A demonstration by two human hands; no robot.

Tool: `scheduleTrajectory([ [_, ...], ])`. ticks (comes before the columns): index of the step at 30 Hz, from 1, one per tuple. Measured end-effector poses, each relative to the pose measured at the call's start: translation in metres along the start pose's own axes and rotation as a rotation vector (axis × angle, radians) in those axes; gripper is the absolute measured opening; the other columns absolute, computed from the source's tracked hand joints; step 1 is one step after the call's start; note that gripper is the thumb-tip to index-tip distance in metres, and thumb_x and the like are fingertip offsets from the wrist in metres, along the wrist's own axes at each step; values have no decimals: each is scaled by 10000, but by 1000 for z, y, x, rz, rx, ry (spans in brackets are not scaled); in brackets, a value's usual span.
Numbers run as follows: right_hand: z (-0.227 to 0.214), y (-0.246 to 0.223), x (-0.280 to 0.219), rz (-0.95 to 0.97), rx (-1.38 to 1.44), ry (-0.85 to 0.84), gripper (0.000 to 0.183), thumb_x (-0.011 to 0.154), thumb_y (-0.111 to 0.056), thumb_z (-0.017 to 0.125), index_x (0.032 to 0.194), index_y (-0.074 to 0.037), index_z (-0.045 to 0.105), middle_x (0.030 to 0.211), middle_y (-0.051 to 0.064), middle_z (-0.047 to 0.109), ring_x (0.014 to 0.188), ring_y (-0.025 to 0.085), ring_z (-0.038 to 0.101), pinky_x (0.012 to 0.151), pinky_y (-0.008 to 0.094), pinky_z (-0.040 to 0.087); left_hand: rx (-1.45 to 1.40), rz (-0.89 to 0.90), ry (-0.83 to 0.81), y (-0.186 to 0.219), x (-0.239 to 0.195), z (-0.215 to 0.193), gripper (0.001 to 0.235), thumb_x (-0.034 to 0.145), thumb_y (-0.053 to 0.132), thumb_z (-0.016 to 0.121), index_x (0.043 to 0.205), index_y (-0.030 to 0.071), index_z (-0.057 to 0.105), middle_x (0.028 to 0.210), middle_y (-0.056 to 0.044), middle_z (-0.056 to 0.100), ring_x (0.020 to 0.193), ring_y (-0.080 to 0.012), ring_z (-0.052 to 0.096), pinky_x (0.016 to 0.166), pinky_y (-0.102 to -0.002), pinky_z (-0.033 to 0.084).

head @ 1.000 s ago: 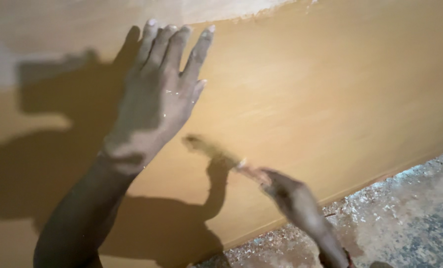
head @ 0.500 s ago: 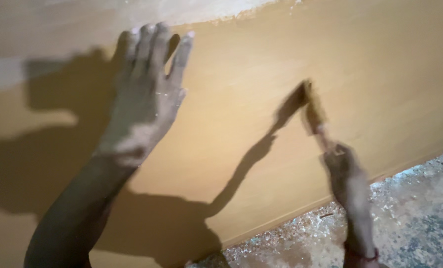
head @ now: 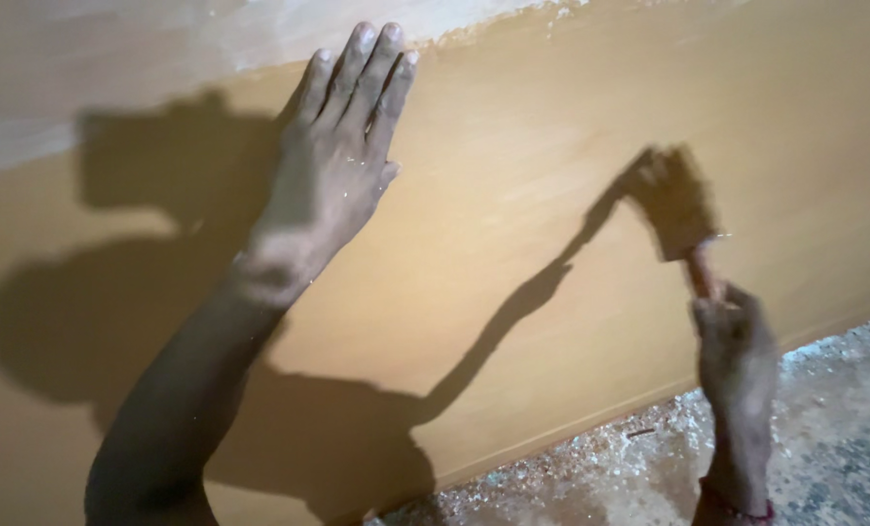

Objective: The person paints a wall with a brush, applying a light brown coat in steady strokes. The left hand rests on the wall for support while the right hand moves the brush across the surface.

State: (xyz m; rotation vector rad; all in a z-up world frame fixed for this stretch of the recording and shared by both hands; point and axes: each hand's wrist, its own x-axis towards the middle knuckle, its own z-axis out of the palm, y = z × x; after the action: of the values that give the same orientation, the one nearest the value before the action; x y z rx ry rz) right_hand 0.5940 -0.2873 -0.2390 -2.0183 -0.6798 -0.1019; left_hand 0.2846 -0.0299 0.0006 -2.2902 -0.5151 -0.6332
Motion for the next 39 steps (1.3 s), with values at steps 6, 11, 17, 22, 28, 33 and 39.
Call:
scheduleTrajectory([
  [6, -8, -23, 20, 89, 94, 54, 453, 1069, -310, 629, 1389, -7, 524, 973, 167, 678, 727, 209, 637, 559, 391, 514, -52, -12, 64, 6, -1, 1, 1022, 897, 289, 830, 1690, 45, 233, 1742, -211, 186, 1617, -361, 141, 1323, -517, 136],
  [11, 8, -57, -12, -297, 107, -336, 413, 1012, -316, 644, 1345, -74, 609, 837, 168, 715, 698, 211, 643, 602, 374, 511, -101, -69, 67, 15, 4, -8, 968, 925, 254, 802, 1689, 52, 243, 1719, -219, 222, 1599, -376, 184, 1308, -521, 143],
  [17, 8, -56, 4, -377, 309, -503, 377, 947, -277, 676, 1263, -72, 671, 811, 93, 720, 677, 158, 594, 580, 336, 500, -117, -5, 164, 33, 15, -10, 867, 1060, 237, 722, 1677, -45, 181, 1728, -241, 243, 1619, -387, 237, 1352, -482, 145],
  [22, -13, -19, 68, -399, 167, -40, 348, 1057, -236, 710, 1321, -25, 626, 853, 112, 691, 745, 187, 640, 676, 346, 518, -89, -89, 57, 29, 24, 1, 924, 973, 289, 749, 1640, -69, 218, 1678, -259, 265, 1574, -385, 238, 1303, -502, 157],
  [28, -45, 37, 118, -230, 91, 298, 268, 1173, -168, 710, 1286, 20, 556, 955, 186, 661, 862, 271, 633, 694, 408, 493, -19, -65, 79, 27, 16, 11, 932, 943, 266, 763, 1652, -52, 249, 1725, -239, 250, 1615, -369, 192, 1323, -490, 161],
  [33, -42, -1, 115, -311, 19, 188, 334, 1161, -238, 672, 1377, -20, 541, 983, 188, 707, 792, 320, 684, 602, 441, 503, -65, -82, 92, 33, 17, 15, 874, 974, 245, 712, 1640, -81, 251, 1700, -281, 245, 1595, -405, 189, 1303, -527, 163],
  [39, -12, -75, 21, -631, 185, -372, 368, 971, -264, 667, 1285, -97, 573, 814, 138, 730, 589, 276, 691, 514, 396, 541, 172, -53, 119, 30, 19, 15, 622, 1078, 62, 542, 1647, -58, 319, 1704, -259, 346, 1613, -385, 297, 1334, -513, 210],
])
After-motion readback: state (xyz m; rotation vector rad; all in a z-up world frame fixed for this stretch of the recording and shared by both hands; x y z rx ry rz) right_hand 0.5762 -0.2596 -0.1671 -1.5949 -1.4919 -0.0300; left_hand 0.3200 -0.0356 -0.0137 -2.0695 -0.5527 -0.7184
